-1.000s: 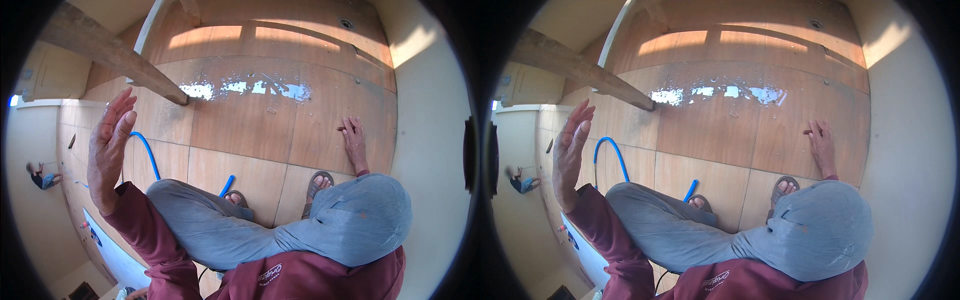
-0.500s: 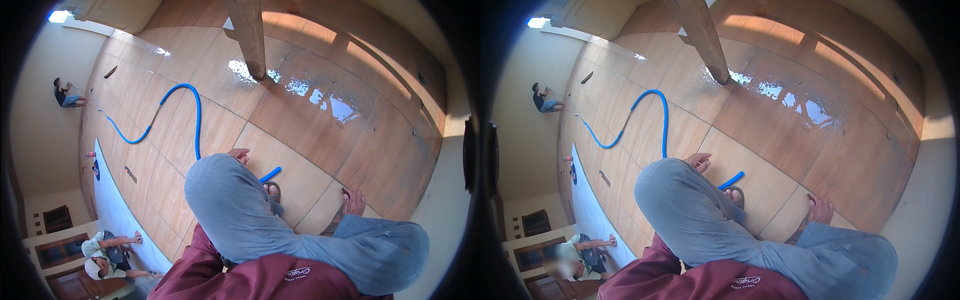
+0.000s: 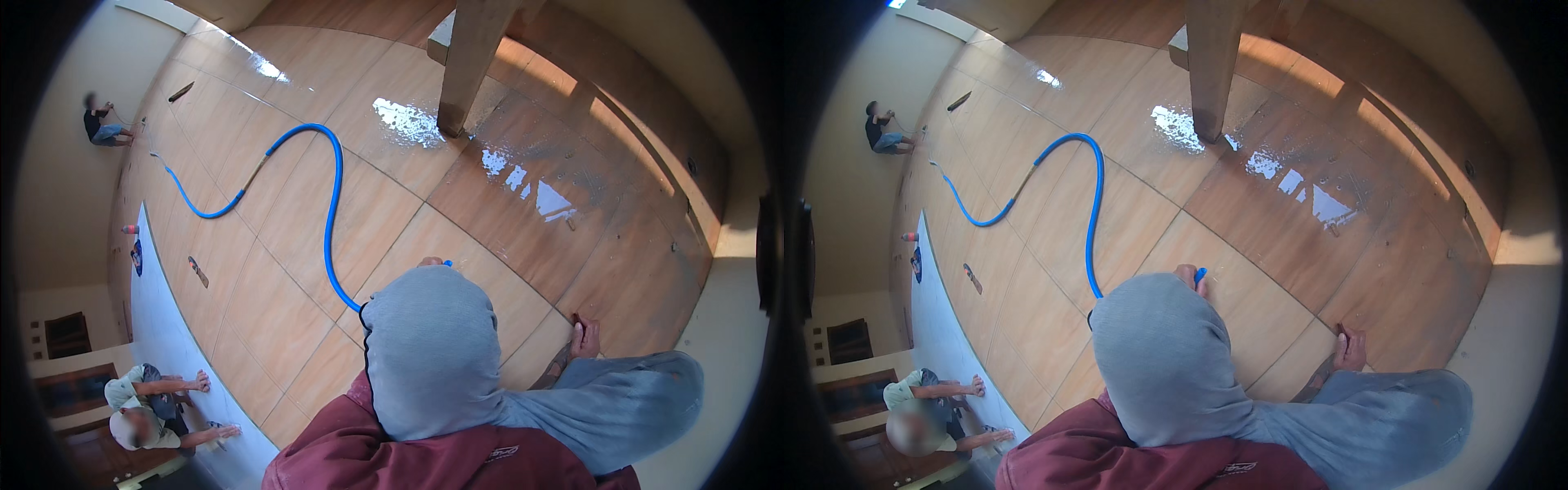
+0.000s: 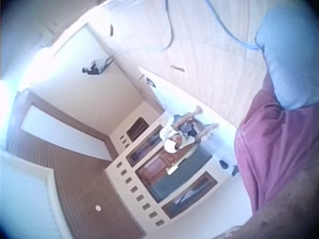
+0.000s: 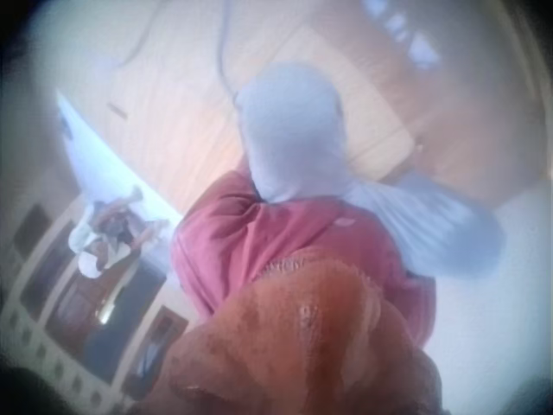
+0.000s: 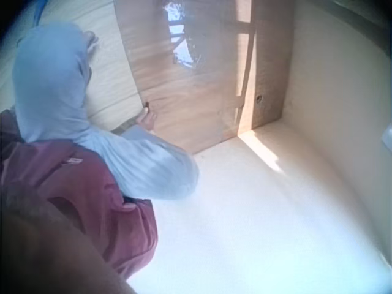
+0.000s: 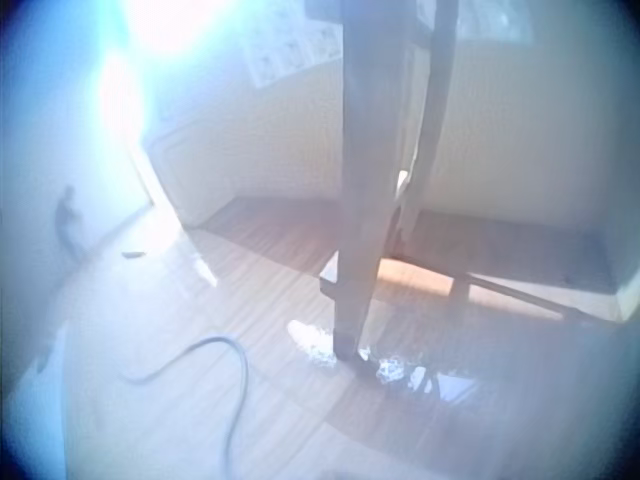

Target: The person sits on a tiled floor and uses a blue hose to spray water onto the surface. They then use a small tool to scrape and scrub the wet tiles, focusing on grout lines and a floor drain. The person repeatedly wets and scrubs the same area.

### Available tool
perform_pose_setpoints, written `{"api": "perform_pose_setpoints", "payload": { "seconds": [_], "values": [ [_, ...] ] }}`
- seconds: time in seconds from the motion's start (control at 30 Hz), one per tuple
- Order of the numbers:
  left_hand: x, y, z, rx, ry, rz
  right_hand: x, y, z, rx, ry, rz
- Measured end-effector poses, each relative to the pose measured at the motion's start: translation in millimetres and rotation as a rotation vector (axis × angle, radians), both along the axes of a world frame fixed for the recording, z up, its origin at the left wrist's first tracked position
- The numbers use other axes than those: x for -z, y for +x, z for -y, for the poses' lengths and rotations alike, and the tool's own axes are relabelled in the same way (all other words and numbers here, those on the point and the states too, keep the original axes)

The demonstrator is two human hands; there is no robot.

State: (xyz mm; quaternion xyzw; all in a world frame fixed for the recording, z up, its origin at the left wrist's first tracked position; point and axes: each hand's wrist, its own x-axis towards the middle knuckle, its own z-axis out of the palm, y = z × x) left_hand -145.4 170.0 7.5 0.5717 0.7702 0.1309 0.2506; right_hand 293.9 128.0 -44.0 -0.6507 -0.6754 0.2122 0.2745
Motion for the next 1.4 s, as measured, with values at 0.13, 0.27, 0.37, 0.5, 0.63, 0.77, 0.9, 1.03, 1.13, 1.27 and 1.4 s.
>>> {"api": "perform_pose_setpoints", "payload": {
  "seconds": [0.13,0.27,0.37,0.5,0.63,0.77,0.9,1.03,1.13,1.27,1.4],
  "values": [
    [3.6,-68.8,-33.3,-0.365,-0.005,-0.05,-4.5,8.2,2.9,0.032,-0.007,0.013],
    [12.7,-158.9,-57.0,-0.397,0.067,-0.161,-1.6,5.4,2.7,0.071,-0.074,-0.032],
    [13.5,-199.0,-81.6,-0.431,0.038,-0.167,-9.1,4.6,-0.7,0.072,-0.013,-0.002],
    [23.1,-220.6,-105.6,-0.507,0.166,-0.095,-25.2,-10.3,-6.2,0.112,-0.012,-0.029],
    [34.6,-240.1,-117.8,-0.431,0.283,0.093,-19.7,-16.8,-3.2,0.119,0.01,-0.036],
    [11.9,-173.2,-117.6,-0.572,0.084,0.389,-19.1,3.3,10.1,0.148,0.042,0.002],
    [38.4,-219.3,-110.1,-0.44,0.254,0.265,-13.8,0.8,-10.5,0.113,0.096,-0.058],
    [31.4,-188.7,-106.7,-0.524,0.104,0.021,-14.0,4.3,-17.1,0.113,0.051,-0.02],
    [34.3,-219.0,-94.0,-0.389,0.165,-0.391,-11.2,-19.6,-30.4,0.037,0.015,0.0],
    [20.6,-167.0,-180.8,-0.361,0.16,-0.296,34.5,57.8,2.7,0.004,0.09,0.017],
    [12.2,-192.0,-136.7,-0.476,0.041,-0.231,33.4,15.0,4.1,-0.037,0.026,-0.101]
  ]
}}
